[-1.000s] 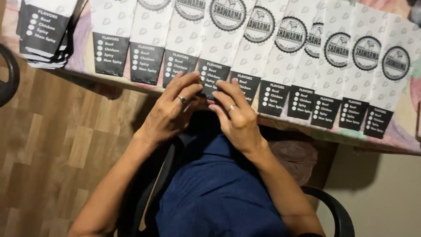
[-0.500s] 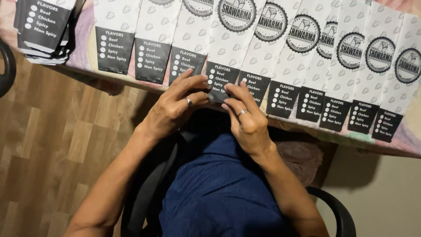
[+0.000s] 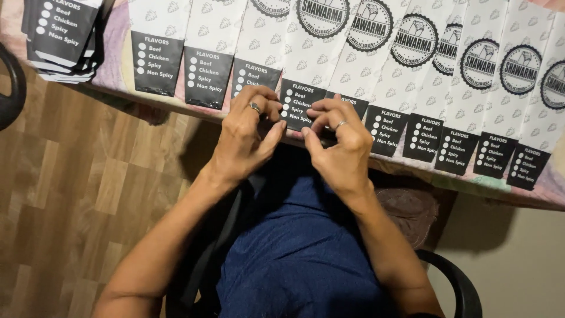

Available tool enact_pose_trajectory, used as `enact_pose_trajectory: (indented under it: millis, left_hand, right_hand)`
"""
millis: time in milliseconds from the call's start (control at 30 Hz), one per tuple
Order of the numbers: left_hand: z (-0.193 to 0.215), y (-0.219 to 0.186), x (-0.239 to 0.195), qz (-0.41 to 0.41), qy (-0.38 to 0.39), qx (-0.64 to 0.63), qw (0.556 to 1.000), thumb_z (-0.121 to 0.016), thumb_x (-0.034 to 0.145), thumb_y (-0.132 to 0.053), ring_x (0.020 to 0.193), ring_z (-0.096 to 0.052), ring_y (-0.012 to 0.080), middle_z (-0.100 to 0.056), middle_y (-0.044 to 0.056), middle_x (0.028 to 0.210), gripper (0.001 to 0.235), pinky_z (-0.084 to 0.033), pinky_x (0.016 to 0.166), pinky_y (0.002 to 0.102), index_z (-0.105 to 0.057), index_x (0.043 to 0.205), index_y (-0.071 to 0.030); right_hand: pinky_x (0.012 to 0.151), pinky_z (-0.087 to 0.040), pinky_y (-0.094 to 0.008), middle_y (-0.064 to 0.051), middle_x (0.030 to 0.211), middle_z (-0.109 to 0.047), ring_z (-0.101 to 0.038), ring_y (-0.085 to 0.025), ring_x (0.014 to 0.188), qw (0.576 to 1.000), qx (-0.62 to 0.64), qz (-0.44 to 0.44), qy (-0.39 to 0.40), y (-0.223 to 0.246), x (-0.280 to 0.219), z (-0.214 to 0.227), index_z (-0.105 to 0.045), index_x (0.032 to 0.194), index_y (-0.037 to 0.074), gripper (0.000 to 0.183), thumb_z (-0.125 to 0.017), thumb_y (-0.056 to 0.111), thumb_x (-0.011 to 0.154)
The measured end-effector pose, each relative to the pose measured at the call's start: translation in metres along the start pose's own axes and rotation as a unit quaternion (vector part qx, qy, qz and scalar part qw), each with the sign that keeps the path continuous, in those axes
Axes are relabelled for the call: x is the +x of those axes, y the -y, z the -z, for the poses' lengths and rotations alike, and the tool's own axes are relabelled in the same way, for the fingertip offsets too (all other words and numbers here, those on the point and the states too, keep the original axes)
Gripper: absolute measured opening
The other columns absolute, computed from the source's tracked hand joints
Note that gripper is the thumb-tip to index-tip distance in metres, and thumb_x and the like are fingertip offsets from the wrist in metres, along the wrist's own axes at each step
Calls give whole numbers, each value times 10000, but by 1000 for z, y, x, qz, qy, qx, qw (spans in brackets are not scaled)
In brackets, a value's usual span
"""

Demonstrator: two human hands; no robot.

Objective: Manually assembling paper bags by laying them out, applying glue to the bottom edge, and folding them to seal.

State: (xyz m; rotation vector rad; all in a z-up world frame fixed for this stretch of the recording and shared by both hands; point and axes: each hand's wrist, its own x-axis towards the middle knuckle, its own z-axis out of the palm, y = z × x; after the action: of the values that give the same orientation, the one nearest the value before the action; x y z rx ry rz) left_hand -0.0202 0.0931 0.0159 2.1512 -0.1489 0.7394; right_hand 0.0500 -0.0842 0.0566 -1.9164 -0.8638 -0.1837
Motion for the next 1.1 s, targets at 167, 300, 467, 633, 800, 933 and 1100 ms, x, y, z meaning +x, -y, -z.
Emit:
enact_pose_trajectory:
  millis: [167,300,467,633,800,933,1100]
  left_hand:
    - [-1,-17,6,39,-18,5,999,-732,875,45,1063,-658,359,-614,144,972,168,-481,1013,460,-598,965,-1]
    - [-11,-16,-1,57,-40,10,997,-720,860,80,1086,-666,352,-625,122,995,188,-448,1065,453,-611,982,-14]
    - [-23,-19,-6,53,-76,89,992,-629,1028,-106,1100,-653,306,-618,103,1013,111,-337,1153,442,-576,1082,-25]
    - [-23,-10,-11,52,-85,69,993,-770,951,-165,1109,-660,319,-636,101,1013,291,-349,1145,465,-572,1100,-14]
    - [-25,-14,-10,63,-111,35,991,-754,922,-8,1073,-682,333,-668,91,989,234,-381,1135,461,-592,1091,-9]
    - [-26,-17,-10,62,-111,51,991,-760,906,25,1089,-687,320,-673,81,997,236,-363,1156,467,-610,1085,-9]
    - [-26,-21,-8,69,-111,47,990,-728,919,64,1079,-688,319,-665,81,985,221,-371,1149,462,-607,1088,-9]
  right_hand:
    - [1159,-427,-507,-125,1013,-674,-737,-364,953,1000,-4,-13,8,-6,2,-8,-660,861,-5,249,-898,-4,790]
    - [1156,-426,-516,-140,1021,-690,-734,-370,977,998,13,-30,47,-5,5,5,-678,904,-7,202,-840,-83,809]
    - [1150,-433,-520,-133,1022,-702,-722,-359,999,996,20,-49,70,-14,2,7,-694,941,4,240,-841,-99,783]
    - [1153,-424,-522,-128,1027,-706,-726,-352,1014,996,16,-47,74,-14,1,11,-689,938,14,219,-837,-78,805]
    - [1152,-421,-530,-120,1028,-700,-723,-343,1001,996,5,-42,73,-13,0,5,-676,928,29,209,-825,-64,815]
    - [1178,-361,-542,-146,1019,-670,-707,-383,997,999,-7,-22,44,-16,-1,-5,-632,921,18,267,-882,50,832]
    - [1183,-383,-524,-110,1052,-685,-713,-352,1033,995,25,-50,87,-14,4,10,-654,939,38,232,-831,-51,818]
